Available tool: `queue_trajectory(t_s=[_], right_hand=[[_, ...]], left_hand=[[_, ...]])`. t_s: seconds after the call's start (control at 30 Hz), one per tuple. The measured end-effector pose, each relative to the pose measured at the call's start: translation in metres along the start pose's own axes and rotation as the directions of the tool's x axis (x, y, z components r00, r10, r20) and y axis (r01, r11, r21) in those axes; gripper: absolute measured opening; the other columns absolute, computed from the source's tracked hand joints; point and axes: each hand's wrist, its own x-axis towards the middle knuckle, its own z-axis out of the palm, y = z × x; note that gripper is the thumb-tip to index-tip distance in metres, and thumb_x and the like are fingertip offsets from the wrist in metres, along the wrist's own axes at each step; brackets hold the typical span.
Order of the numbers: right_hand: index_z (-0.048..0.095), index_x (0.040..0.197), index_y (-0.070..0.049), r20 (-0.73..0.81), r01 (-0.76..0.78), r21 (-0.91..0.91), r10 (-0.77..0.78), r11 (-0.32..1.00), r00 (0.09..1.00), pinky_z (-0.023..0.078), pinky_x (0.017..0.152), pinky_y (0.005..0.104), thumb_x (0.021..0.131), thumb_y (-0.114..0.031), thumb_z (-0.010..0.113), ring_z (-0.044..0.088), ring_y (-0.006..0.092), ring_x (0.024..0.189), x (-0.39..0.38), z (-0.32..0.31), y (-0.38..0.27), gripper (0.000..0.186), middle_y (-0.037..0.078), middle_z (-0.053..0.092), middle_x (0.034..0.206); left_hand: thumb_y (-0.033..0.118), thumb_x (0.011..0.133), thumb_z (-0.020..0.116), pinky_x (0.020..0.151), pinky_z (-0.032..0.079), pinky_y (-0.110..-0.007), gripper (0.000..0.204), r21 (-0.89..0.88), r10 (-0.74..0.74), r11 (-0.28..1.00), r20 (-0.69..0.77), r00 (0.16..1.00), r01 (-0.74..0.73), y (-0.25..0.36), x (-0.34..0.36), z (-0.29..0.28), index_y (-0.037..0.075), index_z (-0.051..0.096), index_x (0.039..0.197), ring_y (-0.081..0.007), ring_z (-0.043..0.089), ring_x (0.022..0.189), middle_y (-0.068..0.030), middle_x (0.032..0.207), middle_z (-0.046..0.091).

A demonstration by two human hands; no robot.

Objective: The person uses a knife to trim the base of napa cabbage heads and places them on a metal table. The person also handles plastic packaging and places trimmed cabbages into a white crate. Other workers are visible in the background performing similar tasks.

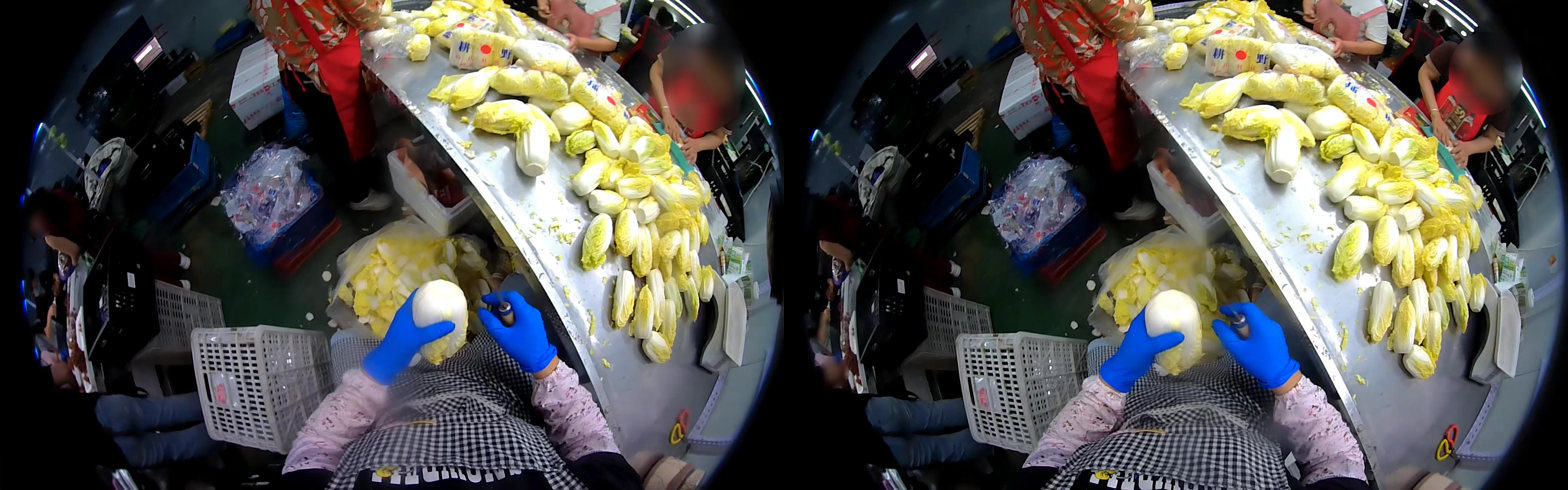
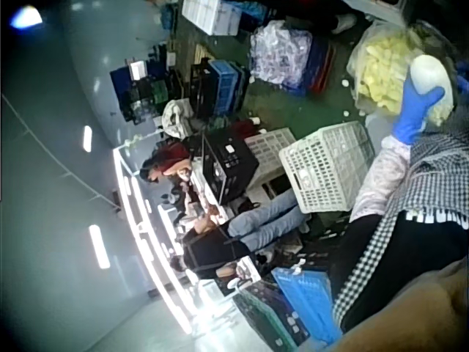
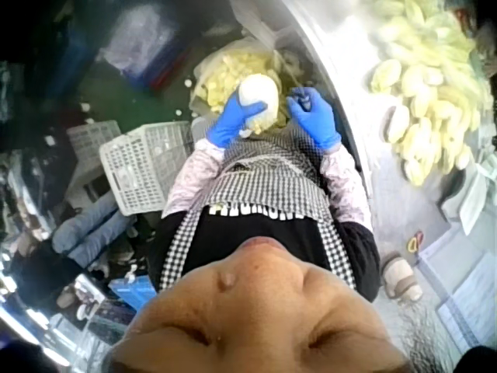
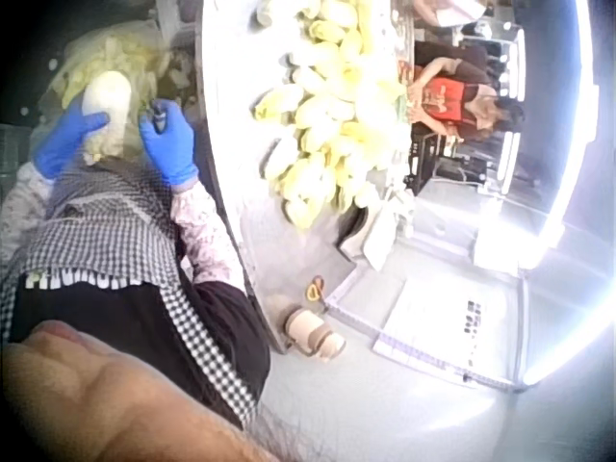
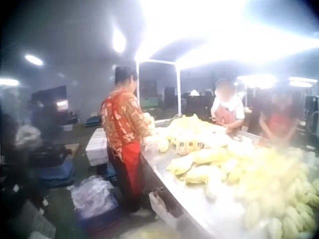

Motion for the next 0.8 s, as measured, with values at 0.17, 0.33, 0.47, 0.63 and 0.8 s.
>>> queue_trajectory(t_s=[0.17, 0.33, 0.47, 0.63, 0.8], right_hand=[[0.063, 0.106, -0.013, 0.381, 0.493, -0.355, -0.359, 0.794, 0.852, 0.049, 0.055, 0.031, 0.074, -0.014, 0.068, 0.062, 0.0244, 0.063, 0.018, 0.0, -0.018, 0.032, 0.007, 0.062, 0.077], [0.06, 0.109, -0.015, 0.492, 0.6, -0.379, -0.396, 0.704, 0.775, 0.047, 0.053, 0.0328, 0.074, -0.019, 0.068, 0.06, 0.0231, 0.061, 0.024, 0.009, -0.03, 0.037, 0.005, 0.061, 0.076], [0.059, 0.108, -0.014, 0.545, 0.575, -0.377, -0.328, 0.727, 0.772, 0.048, 0.055, 0.0341, 0.075, -0.021, 0.066, 0.061, 0.0238, 0.064, 0.022, 0.017, -0.024, 0.034, 0.005, 0.061, 0.078], [0.057, 0.096, -0.012, 0.501, 0.546, -0.379, -0.331, 0.747, 0.8, 0.048, 0.054, 0.0358, 0.078, -0.021, 0.063, 0.062, 0.0256, 0.064, 0.022, 0.025, -0.011, 0.021, 0.006, 0.061, 0.076], [0.058, 0.106, -0.012, 0.545, 0.497, -0.38, -0.245, 0.78, 0.802, 0.049, 0.059, 0.0356, 0.076, -0.02, 0.066, 0.063, 0.0261, 0.07, 0.024, 0.034, 0.005, 0.032, 0.007, 0.063, 0.085]], left_hand=[[0.024, 0.067, 0.082, 0.091, 0.047, -0.034, 0.073, 0.305, 0.018, 0.952, 0.049, 0.999, -0.032, 0.013, -0.023, -0.018, 0.0, 0.046, 0.125, -0.0214, 0.056, 0.107, -0.012, 0.116, 0.057], [0.027, 0.065, 0.083, 0.091, 0.047, -0.036, 0.075, 0.411, 0.044, 0.911, -0.006, 0.999, -0.038, 0.007, -0.033, -0.039, 0.0, 0.047, 0.124, -0.0232, 0.057, 0.106, -0.0135, 0.114, 0.058], [0.028, 0.064, 0.084, 0.092, 0.048, -0.037, 0.076, 0.413, 0.027, 0.911, -0.032, 0.999, -0.012, -0.002, -0.035, -0.045, 0.0, 0.048, 0.124, -0.024, 0.057, 0.106, -0.0144, 0.115, 0.058], [0.024, 0.067, 0.082, 0.092, 0.048, -0.036, 0.069, 0.362, -0.044, 0.93, -0.046, 0.998, 0.058, -0.002, -0.037, -0.042, -0.001, 0.05, 0.122, -0.0236, 0.057, 0.106, -0.0141, 0.116, 0.058], [0.014, 0.07, 0.078, 0.091, 0.047, -0.035, 0.061, 0.203, -0.12, 0.971, -0.041, 0.992, 0.126, 0.004, -0.043, -0.038, -0.001, 0.05, 0.123, -0.0209, 0.057, 0.105, -0.0118, 0.115, 0.058]])
